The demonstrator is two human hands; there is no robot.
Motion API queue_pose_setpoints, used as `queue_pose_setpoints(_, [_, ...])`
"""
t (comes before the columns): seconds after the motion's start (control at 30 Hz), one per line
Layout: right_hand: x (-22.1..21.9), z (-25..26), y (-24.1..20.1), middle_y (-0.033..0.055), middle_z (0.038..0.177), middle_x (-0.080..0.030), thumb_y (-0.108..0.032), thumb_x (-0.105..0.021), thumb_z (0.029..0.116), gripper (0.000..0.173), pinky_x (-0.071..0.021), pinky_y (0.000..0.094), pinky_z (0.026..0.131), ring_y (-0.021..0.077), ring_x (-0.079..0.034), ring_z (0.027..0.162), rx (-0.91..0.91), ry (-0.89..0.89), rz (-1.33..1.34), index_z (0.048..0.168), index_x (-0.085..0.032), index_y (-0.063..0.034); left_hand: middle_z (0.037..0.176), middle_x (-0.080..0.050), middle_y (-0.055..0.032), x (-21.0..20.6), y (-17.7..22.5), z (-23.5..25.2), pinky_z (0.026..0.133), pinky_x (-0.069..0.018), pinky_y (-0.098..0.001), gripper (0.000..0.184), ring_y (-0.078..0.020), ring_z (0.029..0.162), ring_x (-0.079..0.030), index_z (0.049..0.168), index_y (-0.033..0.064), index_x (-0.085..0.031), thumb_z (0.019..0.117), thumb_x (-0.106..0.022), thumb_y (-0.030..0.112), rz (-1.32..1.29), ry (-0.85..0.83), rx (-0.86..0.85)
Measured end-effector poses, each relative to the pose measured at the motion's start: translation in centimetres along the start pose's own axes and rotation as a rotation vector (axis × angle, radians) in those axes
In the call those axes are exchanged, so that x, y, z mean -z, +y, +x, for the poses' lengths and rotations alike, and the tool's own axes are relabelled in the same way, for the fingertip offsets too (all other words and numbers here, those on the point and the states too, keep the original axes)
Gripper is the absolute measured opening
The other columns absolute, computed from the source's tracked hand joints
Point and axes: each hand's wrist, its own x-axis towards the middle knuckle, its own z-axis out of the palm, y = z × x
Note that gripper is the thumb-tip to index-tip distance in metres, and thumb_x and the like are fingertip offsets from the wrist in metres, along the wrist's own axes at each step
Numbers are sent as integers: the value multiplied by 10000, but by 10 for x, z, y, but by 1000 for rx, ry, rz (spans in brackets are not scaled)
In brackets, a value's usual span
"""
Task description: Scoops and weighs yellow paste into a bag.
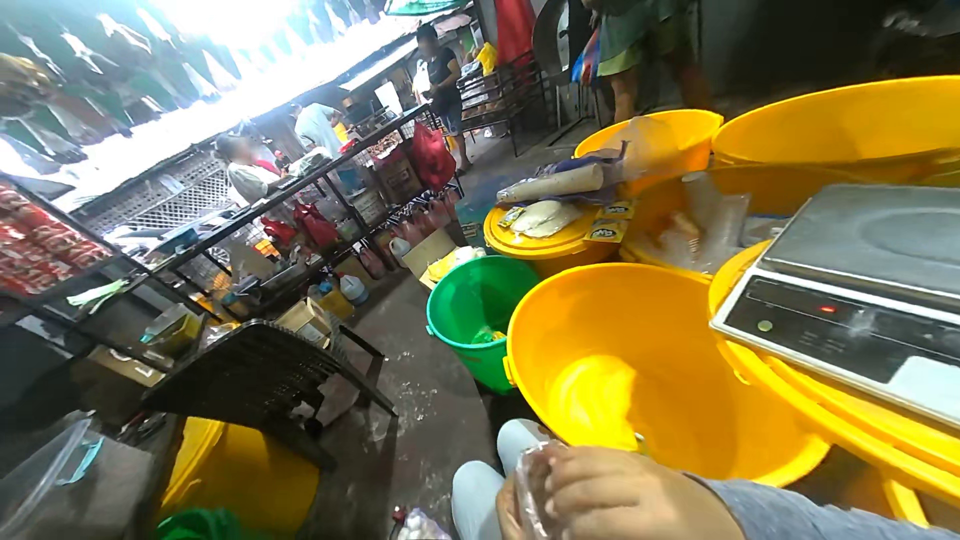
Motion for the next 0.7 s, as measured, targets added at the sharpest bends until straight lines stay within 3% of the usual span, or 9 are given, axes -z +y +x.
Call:
queue_pose_setpoints(0.07, [5, -1, 2, 97, 1144, -726, -493, -532, 1037, 454, -476, 394, 1083, 219, -640, 1185, -86, 192, -16, 1103, -712, -81, 1245, -718, -34, 10, 1, -4, 1016, -539, -308, 355, -133, 1167, -671, 1303, 118, -673, 997, -633, 293, -149, -11, -23])
queue_pose_setpoints(0.1, [10, -1, 4, 67, 1131, -727, -509, -532, 1032, 457, -486, 365, 1060, 181, -641, 1163, -182, 209, -36, 1125, -707, -98, 1278, -704, -52, 8, 7, -4, 1048, -519, -320, 368, -157, 1210, -654, 1328, 112, -656, 1030, -576, 312, -243, -50, -23])
queue_pose_setpoints(0.17, [15, -6, 11, 62, 1058, -716, -544, -583, 991, 483, -522, 340, 944, 168, -649, 1050, -336, 94, -25, 1143, -697, -101, 1217, -733, -52, -6, 19, -5, 1016, -538, -301, 363, -152, 1168, -680, 1267, 113, -703, 1049, -512, 332, -410, -27, 44])
queue_pose_setpoints(0.23, [12, -10, 12, 102, 983, -720, -434, -639, 985, 403, -532, 356, 891, 193, -666, 971, -361, -41, 115, 1064, -708, -44, 1174, -751, -45, -15, 22, -9, 991, -554, -297, 344, -144, 1126, -702, 1235, 117, -723, 1024, -556, 332, -493, -27, 80])
queue_pose_setpoints(0.33, [6, -11, 4, 114, 843, -695, -243, -612, 1017, 275, -547, 256, 766, 121, -669, 804, -320, -104, 277, 961, -683, 17, 1173, -750, -43, -21, 20, -16, 987, -554, -292, 352, -138, 1115, -703, 1242, 106, -719, 1031, -548, 331, -530, -84, 87])
queue_pose_setpoints(0.47, [11, -12, -3, 75, 673, -612, -215, -573, 1042, 325, -470, 197, 589, 55, -578, 615, -327, -113, 335, 828, -646, 18, 1168, -750, -44, -30, 26, -20, 975, -552, -278, 393, -130, 1102, -705, 1240, 99, -719, 1011, -571, 382, -531, -110, 93])
queue_pose_setpoints(0.6, [13, -18, -8, 52, 658, -610, -208, -553, 1055, 344, -467, 169, 576, 13, -569, 598, -399, -143, 456, 818, -646, 24, 1219, -733, -61, -26, 19, -24, 1033, -517, -290, 409, -151, 1163, -682, 1256, 67, -708, 970, -636, 350, -624, -136, 63])
queue_pose_setpoints(0.7, [11, -25, -5, 31, 679, -646, -215, -627, 1012, 303, -489, 156, 599, -1, -596, 629, -384, -38, 368, 809, -685, 2, 1169, -742, -94, -27, 10, -24, 968, -564, -320, 417, -182, 1103, -709, 1214, 39, -717, 904, -728, 317, -716, -60, 78])
